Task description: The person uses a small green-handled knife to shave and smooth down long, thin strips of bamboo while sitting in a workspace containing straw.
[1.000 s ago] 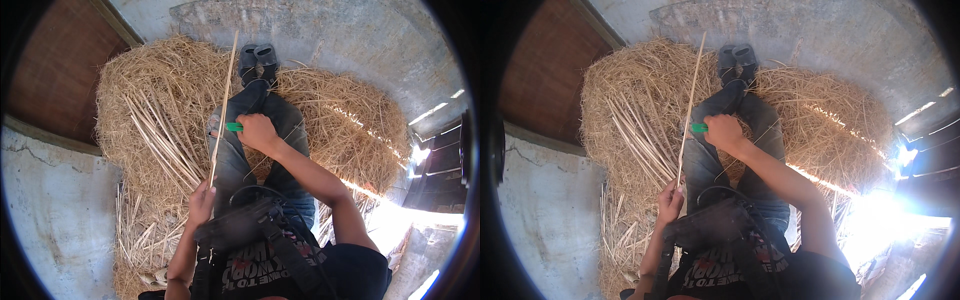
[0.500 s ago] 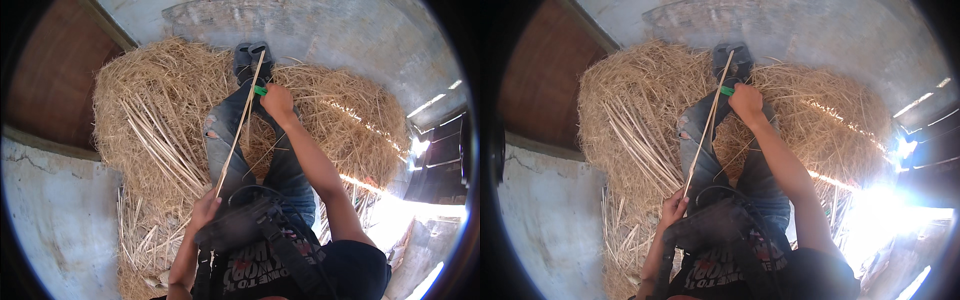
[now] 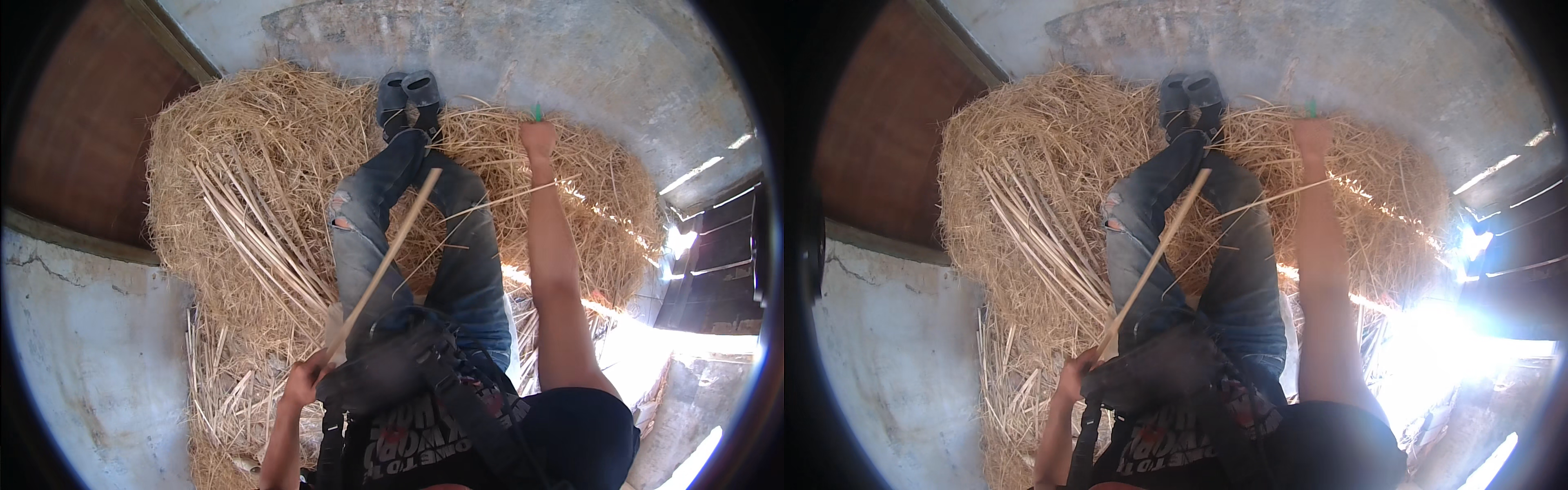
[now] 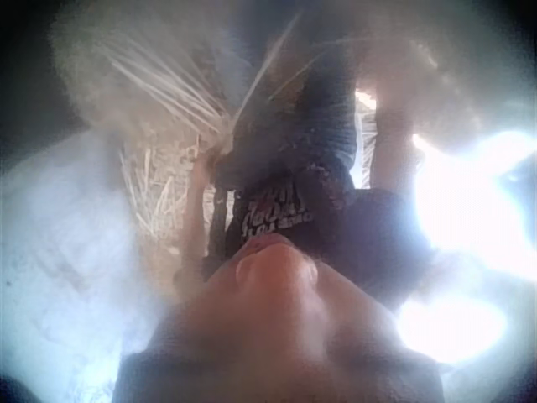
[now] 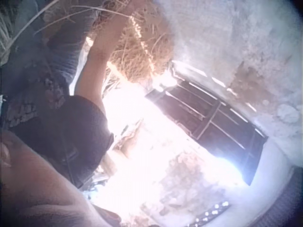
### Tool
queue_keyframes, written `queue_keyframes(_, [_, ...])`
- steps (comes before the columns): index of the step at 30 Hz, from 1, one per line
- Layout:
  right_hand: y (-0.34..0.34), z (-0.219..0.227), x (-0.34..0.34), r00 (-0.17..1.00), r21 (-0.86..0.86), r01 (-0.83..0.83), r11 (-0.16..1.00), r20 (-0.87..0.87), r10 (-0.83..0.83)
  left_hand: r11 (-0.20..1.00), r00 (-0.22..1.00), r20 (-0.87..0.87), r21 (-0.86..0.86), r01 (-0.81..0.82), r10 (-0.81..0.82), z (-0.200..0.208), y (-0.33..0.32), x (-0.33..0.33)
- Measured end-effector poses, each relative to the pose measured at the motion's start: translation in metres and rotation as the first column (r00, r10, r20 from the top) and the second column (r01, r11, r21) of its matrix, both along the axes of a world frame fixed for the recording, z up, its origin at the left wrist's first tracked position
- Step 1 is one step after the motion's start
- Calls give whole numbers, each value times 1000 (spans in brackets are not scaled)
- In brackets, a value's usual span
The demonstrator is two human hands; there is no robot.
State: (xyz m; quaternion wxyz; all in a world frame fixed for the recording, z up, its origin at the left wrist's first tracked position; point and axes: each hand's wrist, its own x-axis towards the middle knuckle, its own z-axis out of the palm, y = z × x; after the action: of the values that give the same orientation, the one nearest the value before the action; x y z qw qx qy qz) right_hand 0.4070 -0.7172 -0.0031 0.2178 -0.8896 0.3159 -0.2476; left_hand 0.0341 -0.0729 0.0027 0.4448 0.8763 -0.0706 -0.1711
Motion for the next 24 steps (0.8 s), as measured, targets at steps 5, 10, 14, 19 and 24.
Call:
queue_keyframes(5, [19,25,-13,971,237,-216,947,157,182,947,977,168,271,-173,131,14,-20,13])
queue_keyframes(10, [102,82,-54,855,339,-502,795,60,515,968,893,449,221,-123,11,16,-40,62])
queue_keyframes(14, [158,94,-74,726,572,-635,519,212,655,972,843,537,199,-124,-3,16,-59,88])
queue_keyframes(19, [209,98,-92,572,543,-775,324,385,724,968,795,604,225,-111,-49,21,-84,106])
queue_keyframes(24, [233,85,-93,567,531,-792,300,459,683,964,765,642,233,-131,-51,25,-92,116])
